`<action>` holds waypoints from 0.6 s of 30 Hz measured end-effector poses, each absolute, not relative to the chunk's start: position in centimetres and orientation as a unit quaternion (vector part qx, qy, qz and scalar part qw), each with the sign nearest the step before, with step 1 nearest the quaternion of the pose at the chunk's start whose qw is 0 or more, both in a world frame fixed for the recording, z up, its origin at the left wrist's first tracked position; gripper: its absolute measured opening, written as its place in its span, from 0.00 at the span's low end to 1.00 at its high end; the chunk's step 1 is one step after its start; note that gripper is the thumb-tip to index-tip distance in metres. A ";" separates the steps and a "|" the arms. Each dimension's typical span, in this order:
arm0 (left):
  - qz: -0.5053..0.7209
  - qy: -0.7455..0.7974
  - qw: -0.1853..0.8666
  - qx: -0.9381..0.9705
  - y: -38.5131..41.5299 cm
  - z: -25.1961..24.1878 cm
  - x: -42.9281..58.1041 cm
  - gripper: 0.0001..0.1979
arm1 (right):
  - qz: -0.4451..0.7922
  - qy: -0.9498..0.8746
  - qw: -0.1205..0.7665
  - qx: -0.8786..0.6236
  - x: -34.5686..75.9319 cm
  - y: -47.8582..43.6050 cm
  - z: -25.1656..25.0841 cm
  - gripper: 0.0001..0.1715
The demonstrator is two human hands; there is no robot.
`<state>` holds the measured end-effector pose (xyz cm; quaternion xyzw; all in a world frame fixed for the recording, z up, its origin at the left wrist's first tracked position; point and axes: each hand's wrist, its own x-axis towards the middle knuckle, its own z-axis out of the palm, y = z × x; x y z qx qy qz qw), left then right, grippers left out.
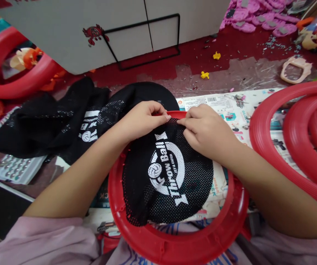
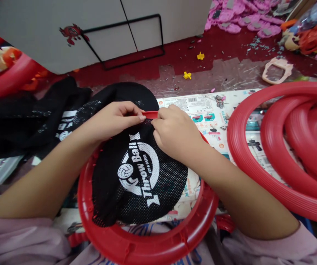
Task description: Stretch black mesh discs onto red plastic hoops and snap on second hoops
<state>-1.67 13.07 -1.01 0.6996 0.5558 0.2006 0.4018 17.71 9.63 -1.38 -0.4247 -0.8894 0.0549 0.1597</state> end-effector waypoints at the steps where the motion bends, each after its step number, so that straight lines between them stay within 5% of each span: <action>1: 0.201 0.556 0.399 0.701 13.0 -1.0 -1.6 0.08 | 0.054 -0.889 0.158 -0.426 17.7 9.6 -1.4 0.21; 18: 0.184 0.562 0.344 0.730 12.9 -1.2 -1.3 0.10 | 0.024 -0.890 0.129 -0.436 17.9 9.7 -1.5 0.21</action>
